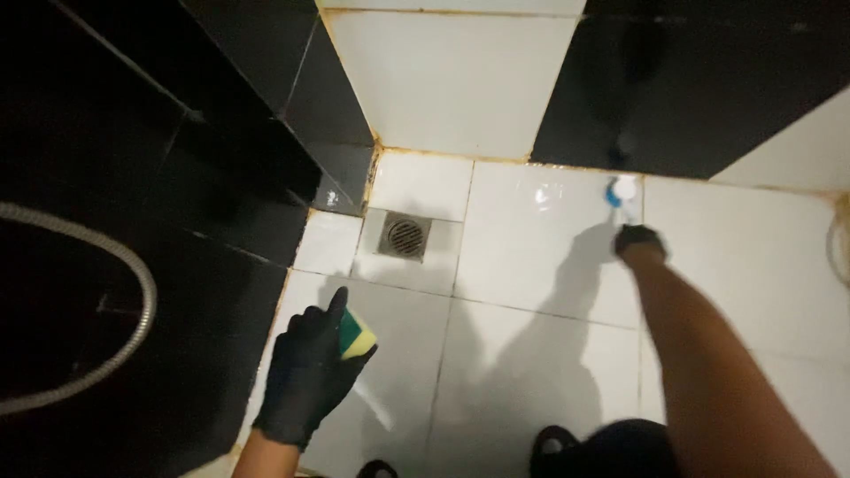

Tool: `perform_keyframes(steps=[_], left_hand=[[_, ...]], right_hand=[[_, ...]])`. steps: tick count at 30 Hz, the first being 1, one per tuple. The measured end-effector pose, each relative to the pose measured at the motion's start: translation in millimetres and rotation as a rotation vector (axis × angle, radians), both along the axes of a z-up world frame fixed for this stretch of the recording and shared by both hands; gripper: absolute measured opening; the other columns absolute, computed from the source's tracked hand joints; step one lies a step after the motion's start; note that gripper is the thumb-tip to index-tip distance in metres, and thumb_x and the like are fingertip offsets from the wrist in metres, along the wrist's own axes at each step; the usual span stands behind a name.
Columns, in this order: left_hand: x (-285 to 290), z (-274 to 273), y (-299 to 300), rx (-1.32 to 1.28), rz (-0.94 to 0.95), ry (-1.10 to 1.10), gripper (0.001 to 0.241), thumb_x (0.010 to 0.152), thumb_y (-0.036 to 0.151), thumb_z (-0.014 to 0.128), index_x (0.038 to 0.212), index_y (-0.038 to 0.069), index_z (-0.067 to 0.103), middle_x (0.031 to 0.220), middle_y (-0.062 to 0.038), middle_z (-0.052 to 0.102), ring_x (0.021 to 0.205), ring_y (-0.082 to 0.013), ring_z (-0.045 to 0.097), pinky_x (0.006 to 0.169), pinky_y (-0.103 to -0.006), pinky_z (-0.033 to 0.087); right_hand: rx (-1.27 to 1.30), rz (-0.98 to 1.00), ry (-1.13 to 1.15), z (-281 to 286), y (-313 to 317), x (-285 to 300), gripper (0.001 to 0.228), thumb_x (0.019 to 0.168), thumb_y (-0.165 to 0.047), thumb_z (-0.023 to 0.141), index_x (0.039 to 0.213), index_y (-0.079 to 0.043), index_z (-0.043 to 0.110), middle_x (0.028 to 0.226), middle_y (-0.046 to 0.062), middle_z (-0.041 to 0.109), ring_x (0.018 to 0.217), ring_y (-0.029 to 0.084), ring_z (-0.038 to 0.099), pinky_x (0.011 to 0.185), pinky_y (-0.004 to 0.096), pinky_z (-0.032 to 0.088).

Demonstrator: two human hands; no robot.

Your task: The person scrubs the grout lines between white floor tiles using a toothbrush in their right hand and a sponge in their left hand. They work systematically along the edges of the tiles and around a floor drain.

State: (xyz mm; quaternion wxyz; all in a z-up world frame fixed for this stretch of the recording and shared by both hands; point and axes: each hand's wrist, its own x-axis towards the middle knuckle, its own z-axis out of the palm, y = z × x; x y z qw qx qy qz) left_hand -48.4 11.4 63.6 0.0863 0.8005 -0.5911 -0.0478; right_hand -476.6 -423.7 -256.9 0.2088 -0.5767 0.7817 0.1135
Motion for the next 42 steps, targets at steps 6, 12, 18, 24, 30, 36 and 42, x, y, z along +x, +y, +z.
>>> perform_keyframes(steps=[6,12,18,24,30,36,42], left_hand=[[-28.0,20.1,-34.7,0.036,-0.033,-0.206,0.092,0.068,0.044,0.085,0.144,0.006,0.051,0.087,-0.012,0.064,0.072,-0.0288,0.063,0.059,-0.0396,0.053],[-82.4,69.6,-87.2,0.002,-0.163,-0.233,0.088,0.072,0.044,0.083,0.146,0.008,0.051,0.086,-0.013,0.060,0.079,-0.0358,0.064,0.062,-0.0467,0.055],[-121.7,108.8,-109.7,-0.090,-0.123,-0.202,0.071,0.066,0.040,0.087,0.122,0.001,0.064,0.079,-0.013,0.059,0.071,-0.0366,0.064,0.061,-0.0483,0.056],[-113.6,64.9,-115.1,-0.094,-0.200,-0.202,0.072,0.064,0.041,0.087,0.121,0.005,0.061,0.083,-0.012,0.060,0.079,-0.0386,0.066,0.063,-0.0508,0.057],[-127.4,64.7,-133.6,-0.330,-0.294,-0.328,0.085,0.073,0.042,0.080,0.146,0.007,0.053,0.093,-0.013,0.059,0.079,-0.0338,0.062,0.063,-0.0473,0.055],[-154.1,59.1,-186.1,-0.407,-0.282,-0.275,0.084,0.077,0.048,0.080,0.142,0.000,0.055,0.084,-0.016,0.058,0.073,-0.0359,0.062,0.059,-0.0501,0.054],[-159.5,2.3,-219.2,-0.388,-0.349,-0.232,0.088,0.078,0.058,0.071,0.145,0.005,0.052,0.086,-0.011,0.059,0.074,-0.0299,0.062,0.059,-0.0432,0.052]], right_hand=[[-0.081,0.441,-0.186,6.0,51.3,163.5,0.038,0.099,-0.024,0.049,0.096,0.002,0.076,0.096,0.022,0.075,0.082,0.038,0.070,0.074,0.051,0.055],[0.109,0.419,-0.236,45.7,49.6,197.4,0.049,0.102,-0.044,0.043,0.116,-0.011,0.076,0.111,0.013,0.077,0.114,0.032,0.071,0.095,0.052,0.056],[0.431,0.459,0.212,79.2,6.7,98.4,0.057,0.084,-0.016,0.085,0.136,-0.003,0.067,0.137,0.017,0.068,0.131,0.033,0.060,0.105,0.051,0.047],[0.025,0.371,0.050,60.5,-7.9,-53.3,0.047,0.106,-0.025,0.039,0.111,-0.001,0.079,0.104,0.019,0.081,0.113,0.038,0.072,0.082,0.054,0.059],[0.061,0.020,-0.086,-23.1,-56.6,-105.5,0.068,0.098,-0.046,0.041,0.129,0.006,0.070,0.110,0.034,0.074,0.109,0.053,0.068,0.079,0.071,0.051],[0.108,0.272,-0.080,49.1,14.5,-7.8,0.057,0.102,-0.034,0.040,0.126,0.008,0.070,0.114,0.032,0.074,0.118,0.049,0.066,0.090,0.067,0.051],[0.190,0.512,-0.052,119.3,89.6,74.1,0.050,0.100,-0.030,0.038,0.121,0.000,0.073,0.117,0.023,0.075,0.123,0.042,0.065,0.099,0.059,0.052]])
